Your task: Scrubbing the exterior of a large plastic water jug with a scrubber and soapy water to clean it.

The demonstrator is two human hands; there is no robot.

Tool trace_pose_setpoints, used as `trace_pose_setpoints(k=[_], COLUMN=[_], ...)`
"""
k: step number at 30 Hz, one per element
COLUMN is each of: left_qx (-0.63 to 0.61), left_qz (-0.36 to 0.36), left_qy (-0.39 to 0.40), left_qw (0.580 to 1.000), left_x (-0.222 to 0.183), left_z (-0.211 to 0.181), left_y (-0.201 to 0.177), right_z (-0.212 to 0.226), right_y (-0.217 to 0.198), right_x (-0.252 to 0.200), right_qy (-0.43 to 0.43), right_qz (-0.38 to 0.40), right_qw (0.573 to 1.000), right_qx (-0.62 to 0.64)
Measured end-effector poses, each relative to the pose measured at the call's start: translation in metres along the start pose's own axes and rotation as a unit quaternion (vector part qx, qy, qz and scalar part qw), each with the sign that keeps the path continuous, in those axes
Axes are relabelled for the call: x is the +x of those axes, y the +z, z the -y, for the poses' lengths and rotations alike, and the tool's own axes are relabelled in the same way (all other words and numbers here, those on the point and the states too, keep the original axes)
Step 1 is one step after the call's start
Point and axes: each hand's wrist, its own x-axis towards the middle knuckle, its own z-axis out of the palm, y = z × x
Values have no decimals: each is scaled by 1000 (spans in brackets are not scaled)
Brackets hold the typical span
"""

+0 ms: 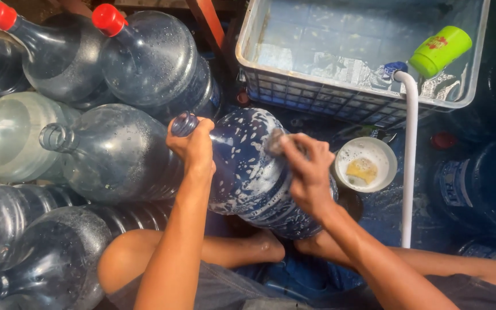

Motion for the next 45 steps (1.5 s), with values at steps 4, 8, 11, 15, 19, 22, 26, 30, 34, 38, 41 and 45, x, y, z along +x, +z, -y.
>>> trace_pose_setpoints(k=[4, 8, 11, 15, 19, 22, 26, 30, 34, 38, 41, 45], left_qx=[16, 13, 18, 28, 15, 27, 21, 21, 61, 48, 15, 21], left_qz=[-3, -14, -4, -7, -29, -45, -12, -14, -26, -78, -93, -110], left_qy=[13, 0, -6, -19, -17, -24, 2, 4, -28, -36, -34, -60], left_qw=[1000, 1000, 1000, 999, 999, 998, 1000, 1000, 997, 995, 995, 992], left_x=[7, -6, -6, 4, 12, 24, 37, 26, 43, 24, 18, 31], left_z=[4, -3, -12, -3, 3, 10, 14, 19, 23, 14, 4, 16], left_y=[2, 0, 7, 2, 5, -5, -8, -13, -12, -12, 5, 2], right_z=[17, -23, 9, 12, -6, 35, 9, 27, 27, -9, 15, 22], right_y=[2, 7, 1, -1, 8, 16, 17, 17, 23, 18, 32, 45], right_x=[-19, 10, 27, -2, -2, -44, -77, -43, -78, -64, -47, -97], right_qy=[-103, -38, -45, -87, 30, 42, -4, 41, -53, -32, -20, -117], right_qz=[68, 47, 61, 107, -25, -54, -44, -87, -12, -58, -100, -46], right_qw=[991, 994, 991, 985, 996, 995, 994, 994, 994, 991, 992, 985], right_qx=[-52, -93, -112, -105, -86, -71, -95, -56, -97, -114, -77, -117])
